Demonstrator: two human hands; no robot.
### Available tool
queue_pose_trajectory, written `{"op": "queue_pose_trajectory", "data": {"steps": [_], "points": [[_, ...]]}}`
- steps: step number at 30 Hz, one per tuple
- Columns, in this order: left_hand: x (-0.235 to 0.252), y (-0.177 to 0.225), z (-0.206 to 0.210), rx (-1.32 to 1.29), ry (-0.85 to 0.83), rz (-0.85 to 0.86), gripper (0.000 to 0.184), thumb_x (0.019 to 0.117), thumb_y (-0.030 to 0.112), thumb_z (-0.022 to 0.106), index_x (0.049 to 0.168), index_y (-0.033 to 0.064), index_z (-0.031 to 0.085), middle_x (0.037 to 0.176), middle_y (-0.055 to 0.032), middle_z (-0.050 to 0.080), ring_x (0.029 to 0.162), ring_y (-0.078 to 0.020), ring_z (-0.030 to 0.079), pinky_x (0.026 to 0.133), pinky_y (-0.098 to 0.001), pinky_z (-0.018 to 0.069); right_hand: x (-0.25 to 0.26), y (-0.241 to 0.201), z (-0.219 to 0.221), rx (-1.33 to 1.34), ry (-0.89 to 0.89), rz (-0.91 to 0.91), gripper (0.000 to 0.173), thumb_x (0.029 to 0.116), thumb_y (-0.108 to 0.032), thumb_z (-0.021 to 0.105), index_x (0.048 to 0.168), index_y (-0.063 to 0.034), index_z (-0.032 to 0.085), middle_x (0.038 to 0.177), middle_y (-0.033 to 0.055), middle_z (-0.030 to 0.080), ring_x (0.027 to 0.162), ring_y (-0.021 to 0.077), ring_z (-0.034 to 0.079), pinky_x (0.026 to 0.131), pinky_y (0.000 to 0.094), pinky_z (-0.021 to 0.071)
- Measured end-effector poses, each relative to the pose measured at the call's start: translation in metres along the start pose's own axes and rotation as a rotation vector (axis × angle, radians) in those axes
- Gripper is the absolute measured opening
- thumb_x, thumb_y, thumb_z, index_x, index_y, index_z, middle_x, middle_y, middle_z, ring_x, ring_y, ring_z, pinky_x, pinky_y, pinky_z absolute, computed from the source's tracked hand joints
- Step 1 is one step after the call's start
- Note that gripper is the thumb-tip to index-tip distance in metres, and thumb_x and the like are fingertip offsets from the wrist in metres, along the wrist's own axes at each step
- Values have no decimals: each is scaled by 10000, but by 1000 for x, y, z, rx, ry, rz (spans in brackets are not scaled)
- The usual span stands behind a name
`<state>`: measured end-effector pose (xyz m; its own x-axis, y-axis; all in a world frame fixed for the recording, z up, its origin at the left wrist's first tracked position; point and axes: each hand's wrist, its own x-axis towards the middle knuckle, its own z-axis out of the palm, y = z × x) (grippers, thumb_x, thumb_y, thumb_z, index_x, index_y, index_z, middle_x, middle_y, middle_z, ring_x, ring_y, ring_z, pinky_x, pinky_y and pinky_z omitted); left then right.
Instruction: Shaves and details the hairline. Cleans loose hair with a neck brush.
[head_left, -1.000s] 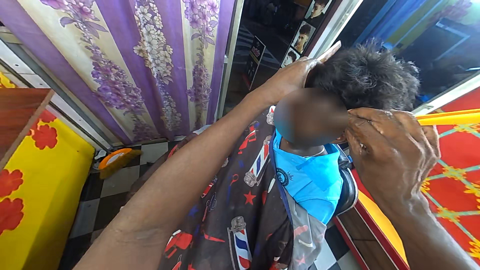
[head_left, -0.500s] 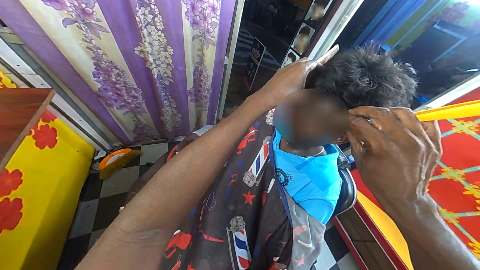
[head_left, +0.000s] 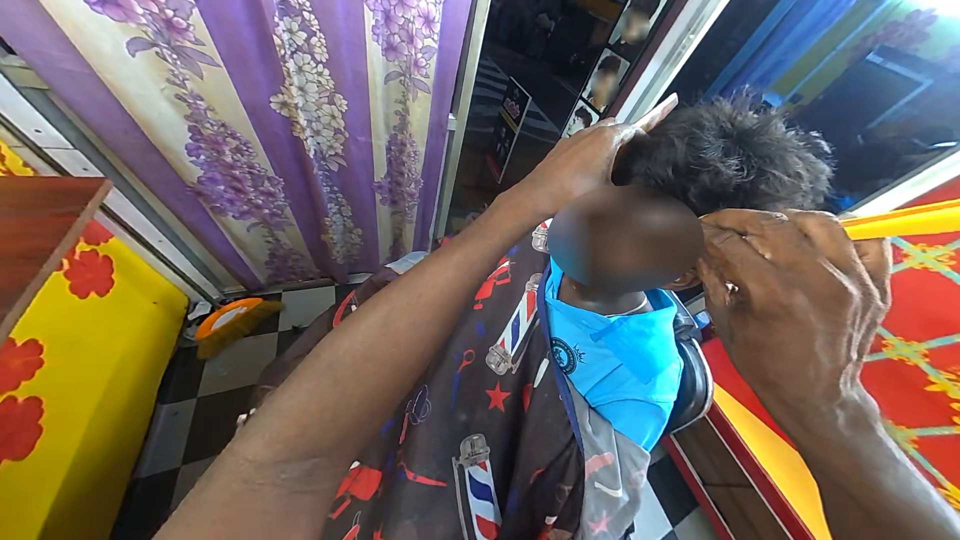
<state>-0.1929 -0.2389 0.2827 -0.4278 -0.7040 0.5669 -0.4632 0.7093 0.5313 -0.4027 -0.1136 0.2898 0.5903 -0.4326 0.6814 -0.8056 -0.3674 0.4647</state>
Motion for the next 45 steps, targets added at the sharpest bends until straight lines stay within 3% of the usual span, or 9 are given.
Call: {"op": "queue_pose_trajectory", "data": {"steps": [13, 23, 33, 39, 45], "points": [[0, 2, 0, 11, 0, 8, 849, 733, 478, 884, 1410, 67, 581, 1330, -115, 616, 1225, -238, 593, 1033, -469, 477, 1, -3, -1, -11, -59, 4, 191, 990, -74, 614, 1109, -96, 762, 1121, 118, 708, 1032, 351, 634, 803, 532, 425], [0, 5, -3, 0, -12, -6, 861, 746, 407, 893, 1459, 74, 545, 1378, -131, 607, 1273, -259, 575, 1059, -491, 457, 4, -3, -4, -18, -39, -13, 194, 996, -87, 604, 1119, -90, 753, 1134, 121, 704, 1063, 360, 624, 804, 542, 412], [0, 4, -3, -2, -12, -14, 876, 739, 451, 891, 1458, 83, 549, 1367, -119, 609, 1249, -249, 587, 1043, -496, 467, 9, -4, -6, -8, -110, -1, 203, 1004, -82, 581, 1106, -87, 756, 1100, 130, 702, 1026, 365, 623, 793, 548, 404], [-1, 6, -7, 10, -42, -24, 804, 766, 339, 882, 1439, 54, 547, 1375, -138, 599, 1271, -271, 572, 1060, -496, 453, 0, 1, 1, 89, 149, 83, 186, 1002, -119, 637, 1127, -107, 773, 1127, 107, 739, 1050, 321, 659, 812, 494, 452], [-2, 4, -5, 18, -49, -14, 875, 749, 384, 893, 1468, 54, 518, 1377, -147, 587, 1276, -266, 562, 1060, -483, 456, -14, 12, 20, 303, 184, 198, 162, 984, -130, 662, 1082, -76, 779, 1098, 133, 743, 1012, 305, 680, 822, 473, 498]]}}
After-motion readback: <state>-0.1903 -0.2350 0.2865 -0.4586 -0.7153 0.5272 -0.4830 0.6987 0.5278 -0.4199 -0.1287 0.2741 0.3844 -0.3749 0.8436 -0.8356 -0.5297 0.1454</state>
